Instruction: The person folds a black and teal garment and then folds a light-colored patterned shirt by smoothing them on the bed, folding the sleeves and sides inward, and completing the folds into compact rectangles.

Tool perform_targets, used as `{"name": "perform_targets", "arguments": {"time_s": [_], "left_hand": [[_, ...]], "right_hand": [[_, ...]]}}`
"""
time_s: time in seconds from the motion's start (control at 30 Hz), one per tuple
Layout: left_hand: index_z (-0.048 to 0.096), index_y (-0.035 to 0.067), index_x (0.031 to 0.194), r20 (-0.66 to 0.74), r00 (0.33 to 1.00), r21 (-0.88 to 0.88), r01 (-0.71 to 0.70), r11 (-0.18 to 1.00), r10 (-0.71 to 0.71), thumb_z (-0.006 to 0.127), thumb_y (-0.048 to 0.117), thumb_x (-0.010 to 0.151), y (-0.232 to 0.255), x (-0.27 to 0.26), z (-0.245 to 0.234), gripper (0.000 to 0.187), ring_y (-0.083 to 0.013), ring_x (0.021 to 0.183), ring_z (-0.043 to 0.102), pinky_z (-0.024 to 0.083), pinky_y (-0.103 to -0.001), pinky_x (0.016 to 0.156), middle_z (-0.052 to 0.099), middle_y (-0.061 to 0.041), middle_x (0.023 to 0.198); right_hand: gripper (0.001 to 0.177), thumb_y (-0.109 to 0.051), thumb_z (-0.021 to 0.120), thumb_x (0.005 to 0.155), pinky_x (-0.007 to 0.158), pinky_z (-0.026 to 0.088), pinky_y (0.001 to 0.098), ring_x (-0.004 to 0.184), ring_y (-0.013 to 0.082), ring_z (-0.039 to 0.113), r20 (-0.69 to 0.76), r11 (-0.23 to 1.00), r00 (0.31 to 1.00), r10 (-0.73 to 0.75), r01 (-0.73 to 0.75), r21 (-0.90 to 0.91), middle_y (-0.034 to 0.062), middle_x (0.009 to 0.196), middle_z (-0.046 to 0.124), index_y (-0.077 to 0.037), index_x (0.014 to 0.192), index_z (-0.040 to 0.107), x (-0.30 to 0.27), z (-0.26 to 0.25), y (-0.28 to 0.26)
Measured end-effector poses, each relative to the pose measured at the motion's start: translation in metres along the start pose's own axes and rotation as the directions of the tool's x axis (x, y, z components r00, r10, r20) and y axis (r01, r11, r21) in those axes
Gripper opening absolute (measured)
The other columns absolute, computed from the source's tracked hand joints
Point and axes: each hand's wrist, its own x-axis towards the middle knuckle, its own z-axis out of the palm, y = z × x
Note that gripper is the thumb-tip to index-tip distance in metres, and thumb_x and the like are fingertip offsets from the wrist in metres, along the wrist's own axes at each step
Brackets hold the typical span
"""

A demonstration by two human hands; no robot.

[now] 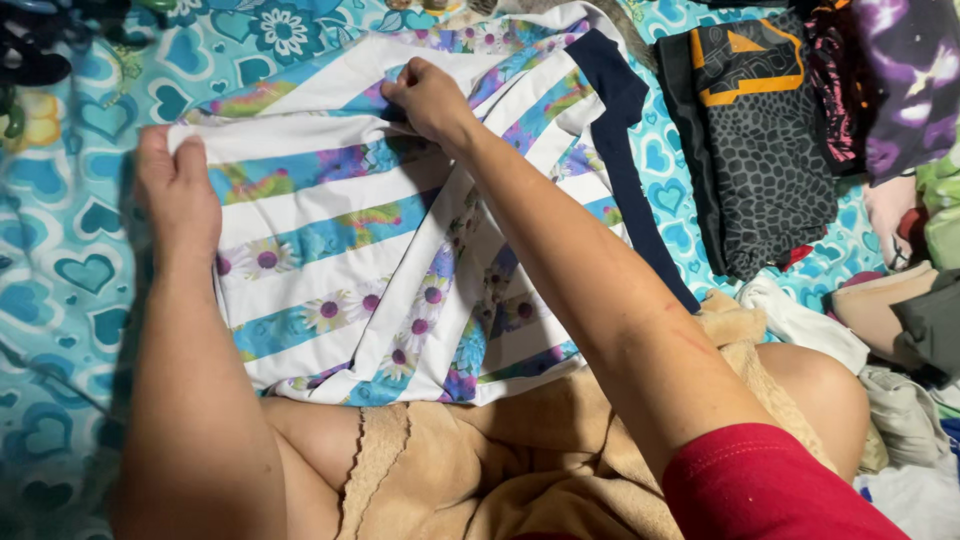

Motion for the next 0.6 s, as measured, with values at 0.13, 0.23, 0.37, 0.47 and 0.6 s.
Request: {"name": "perform_targets", "arguments": {"time_s": [0.13, 0.23, 0.37, 0.47, 0.6], "left_hand": [[0.055, -0.004, 0.122, -0.104, 0.990, 0.154, -0.074, 0.985, 0.091, 0.055, 0.011, 0.112, 0.005, -0.002, -0.003, 0.017, -0.0333, 0.109, 0.065, 0.049, -0.045, 0.096, 0.068, -0.021, 0.118], [0.059, -0.003, 0.131, -0.021, 0.992, 0.223, -0.118, 0.968, 0.125, 0.056, 0.016, 0.106, -0.001, 0.000, -0.003, 0.031, -0.0390, 0.114, 0.064, 0.049, -0.047, 0.097, 0.067, -0.025, 0.124], [0.063, 0.001, 0.132, 0.017, 0.999, 0.040, 0.051, 0.998, -0.052, 0.054, 0.034, 0.114, -0.017, 0.008, 0.003, 0.039, -0.0341, 0.123, 0.062, 0.045, -0.042, 0.104, 0.067, -0.023, 0.132], [0.060, 0.003, 0.138, 0.070, 0.965, -0.122, 0.260, 0.958, -0.253, 0.041, 0.049, 0.117, -0.022, 0.012, 0.005, 0.054, -0.0255, 0.133, 0.058, 0.041, -0.035, 0.112, 0.064, -0.015, 0.141], [0.067, -0.001, 0.128, 0.085, 0.957, -0.047, 0.283, 0.958, -0.279, 0.050, 0.045, 0.110, -0.017, 0.011, 0.007, 0.053, -0.0220, 0.110, 0.063, 0.047, -0.035, 0.099, 0.069, -0.017, 0.122]], "right_hand": [[0.026, -0.028, 0.067, 0.097, 0.065, 0.058, 0.0431, 0.068, 0.0262, 0.068, -0.118, 0.992, 0.985, -0.123, 0.120, -0.028, 0.0114, 0.079, 0.067, -0.004, 0.095, 0.058, -0.004, -0.009, -0.026], [0.023, -0.027, 0.064, 0.098, 0.071, 0.053, 0.0463, 0.076, 0.0338, 0.071, -0.254, 0.934, 0.914, -0.316, 0.253, -0.251, 0.0133, 0.082, 0.072, -0.006, 0.102, 0.059, -0.004, -0.007, -0.035], [0.022, -0.029, 0.067, 0.100, 0.075, 0.051, 0.0490, 0.092, 0.0412, 0.068, -0.214, 0.759, 0.787, -0.579, 0.424, -0.493, 0.0189, 0.100, 0.071, -0.009, 0.105, 0.062, -0.009, 0.009, -0.020], [0.045, -0.036, 0.076, 0.084, 0.074, 0.053, 0.0468, 0.086, 0.0424, 0.069, -0.177, 0.776, 0.856, -0.485, 0.329, -0.537, 0.0253, 0.103, 0.068, -0.003, 0.109, 0.061, -0.012, 0.017, -0.007], [0.054, -0.047, 0.076, 0.088, 0.080, 0.055, 0.0427, 0.088, 0.0372, 0.072, -0.220, 0.926, 0.946, -0.238, 0.153, -0.344, 0.0218, 0.091, 0.073, 0.002, 0.105, 0.060, -0.008, 0.007, -0.004]]}}
